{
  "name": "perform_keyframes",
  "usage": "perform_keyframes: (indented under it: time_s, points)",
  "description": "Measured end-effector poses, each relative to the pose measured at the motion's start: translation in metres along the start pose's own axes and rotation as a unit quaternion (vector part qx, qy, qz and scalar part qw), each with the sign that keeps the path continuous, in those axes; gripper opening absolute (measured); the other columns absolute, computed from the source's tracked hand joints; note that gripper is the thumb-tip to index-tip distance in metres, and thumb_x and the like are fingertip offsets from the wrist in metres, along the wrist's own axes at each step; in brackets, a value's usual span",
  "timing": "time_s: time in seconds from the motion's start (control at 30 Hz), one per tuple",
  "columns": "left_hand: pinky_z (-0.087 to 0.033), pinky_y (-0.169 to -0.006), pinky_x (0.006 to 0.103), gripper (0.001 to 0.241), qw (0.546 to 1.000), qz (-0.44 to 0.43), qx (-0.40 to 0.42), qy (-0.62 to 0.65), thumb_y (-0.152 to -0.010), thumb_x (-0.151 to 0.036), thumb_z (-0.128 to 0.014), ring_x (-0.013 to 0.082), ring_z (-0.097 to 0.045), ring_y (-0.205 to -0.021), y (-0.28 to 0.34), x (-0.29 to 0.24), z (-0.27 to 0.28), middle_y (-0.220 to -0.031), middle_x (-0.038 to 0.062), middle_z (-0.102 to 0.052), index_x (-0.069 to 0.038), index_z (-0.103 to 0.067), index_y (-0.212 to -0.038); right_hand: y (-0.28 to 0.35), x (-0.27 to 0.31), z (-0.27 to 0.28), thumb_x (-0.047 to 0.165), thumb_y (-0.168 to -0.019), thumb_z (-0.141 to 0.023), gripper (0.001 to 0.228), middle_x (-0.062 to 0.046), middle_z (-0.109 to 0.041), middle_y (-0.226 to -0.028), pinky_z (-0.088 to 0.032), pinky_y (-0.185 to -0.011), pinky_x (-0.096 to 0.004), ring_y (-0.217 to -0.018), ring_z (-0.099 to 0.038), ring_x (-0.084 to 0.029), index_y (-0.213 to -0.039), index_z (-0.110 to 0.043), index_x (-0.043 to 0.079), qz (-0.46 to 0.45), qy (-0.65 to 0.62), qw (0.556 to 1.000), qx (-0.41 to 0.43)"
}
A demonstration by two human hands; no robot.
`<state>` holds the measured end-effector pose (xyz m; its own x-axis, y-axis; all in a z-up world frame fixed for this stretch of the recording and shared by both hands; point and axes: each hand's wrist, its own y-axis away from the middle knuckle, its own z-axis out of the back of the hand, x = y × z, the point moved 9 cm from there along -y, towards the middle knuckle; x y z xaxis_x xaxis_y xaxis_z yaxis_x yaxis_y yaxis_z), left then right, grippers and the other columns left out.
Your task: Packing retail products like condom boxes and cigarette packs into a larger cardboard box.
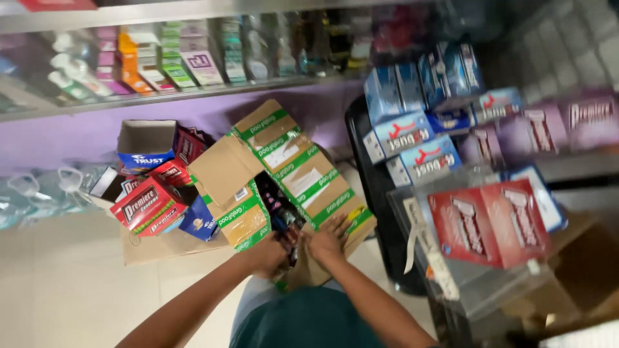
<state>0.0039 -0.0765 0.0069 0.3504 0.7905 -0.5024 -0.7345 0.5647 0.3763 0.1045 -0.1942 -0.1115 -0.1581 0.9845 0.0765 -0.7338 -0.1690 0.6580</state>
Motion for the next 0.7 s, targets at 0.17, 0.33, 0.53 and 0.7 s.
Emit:
perform_keyframes:
  time_s: [0.17,0.33,0.53,0.7]
  points:
    - [-0.039,-0.09,0.0521,0.006,0.997,-0.059,0.043,-0.012,-0.076,-0.02,-0.07,0.0333,-0.066,-0.087,0.006,-0.007,0.002,-0.08,0.01,-0.07,-0.016,-0.073,-0.074,0.021,0.013,0.023,0.082,-0.088,-0.048,0.128,-0.035,0.024,-0.164,-0.002,-0.122,-0.067,-0.149,0.023,-0.059,-0.159,0.004,-0.01,-0.003,-0.02,1.0,0.002]
    - [-0.041,-0.089,0.051,0.01,0.987,-0.156,0.044,0.006,-0.065,-0.012,-0.069,0.0355,-0.067,-0.082,0.03,-0.03,0.003,-0.076,0.011,-0.07,-0.017,-0.074,-0.073,0.006,0.012,0.011,0.082,-0.086,-0.05,0.13,-0.035,0.028,-0.163,-0.003,-0.121,-0.066,-0.148,0.027,-0.058,-0.158,0.007,-0.011,-0.02,-0.053,0.998,0.008]
    - [-0.044,-0.089,0.0471,0.013,0.976,-0.191,0.099,-0.038,-0.063,-0.008,-0.069,0.0353,-0.067,-0.077,0.051,-0.047,0.001,-0.071,0.011,-0.069,-0.016,-0.074,-0.072,0.023,0.024,0.029,0.082,-0.086,-0.049,0.13,-0.035,0.024,-0.163,-0.004,-0.121,-0.067,-0.149,0.022,-0.057,-0.158,0.004,-0.013,-0.045,-0.048,0.997,-0.035]
    - [-0.049,-0.081,0.0439,0.007,0.968,-0.191,0.129,-0.099,-0.065,-0.011,-0.071,0.0355,-0.068,-0.075,0.048,-0.046,-0.008,-0.074,0.013,-0.069,-0.012,-0.075,-0.071,0.027,0.028,0.039,0.083,-0.084,-0.049,0.13,-0.035,0.011,-0.165,-0.007,-0.12,-0.068,-0.152,0.013,-0.056,-0.158,-0.004,-0.013,-0.056,-0.038,0.987,-0.142]
